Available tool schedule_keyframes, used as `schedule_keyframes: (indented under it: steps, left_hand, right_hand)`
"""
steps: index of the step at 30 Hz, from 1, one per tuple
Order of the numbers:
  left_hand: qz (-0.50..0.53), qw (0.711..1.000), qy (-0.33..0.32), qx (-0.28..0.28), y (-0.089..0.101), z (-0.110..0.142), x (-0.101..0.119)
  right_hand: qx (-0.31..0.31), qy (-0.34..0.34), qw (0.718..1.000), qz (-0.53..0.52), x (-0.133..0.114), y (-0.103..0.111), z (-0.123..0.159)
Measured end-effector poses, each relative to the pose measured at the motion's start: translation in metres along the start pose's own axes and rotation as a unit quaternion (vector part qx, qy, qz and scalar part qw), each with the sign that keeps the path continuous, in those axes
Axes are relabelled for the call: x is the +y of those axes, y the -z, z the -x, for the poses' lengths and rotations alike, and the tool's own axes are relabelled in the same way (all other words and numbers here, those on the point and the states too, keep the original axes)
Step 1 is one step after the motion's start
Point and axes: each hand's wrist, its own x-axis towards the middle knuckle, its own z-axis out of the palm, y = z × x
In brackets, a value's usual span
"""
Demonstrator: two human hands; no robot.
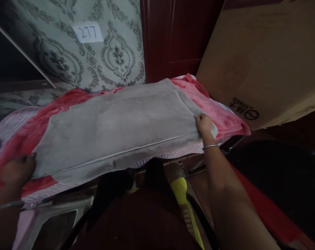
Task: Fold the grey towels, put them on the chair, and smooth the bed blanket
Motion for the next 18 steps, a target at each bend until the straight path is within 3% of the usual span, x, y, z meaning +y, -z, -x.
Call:
schedule_keyframes:
  steps: [3,10,18]
  left_hand:
    - [-0.027,0.997,0.049,-0.057,0.005,0.003,0.005]
    - [-0.003,0.995,0.091,-0.043,0.003,0.008,0.010]
    - [0.003,0.997,0.056,-0.062,0.008,0.006,0.008]
  right_hand:
    - [0.006,-0.007,0.999,-0.042,0.009,-0.004,-0.006]
    - [0.015,-0.050,0.995,-0.084,0.012,-0.004,-0.004]
    - [0.013,-0.033,0.999,0.014,0.001,-0.004,0.006]
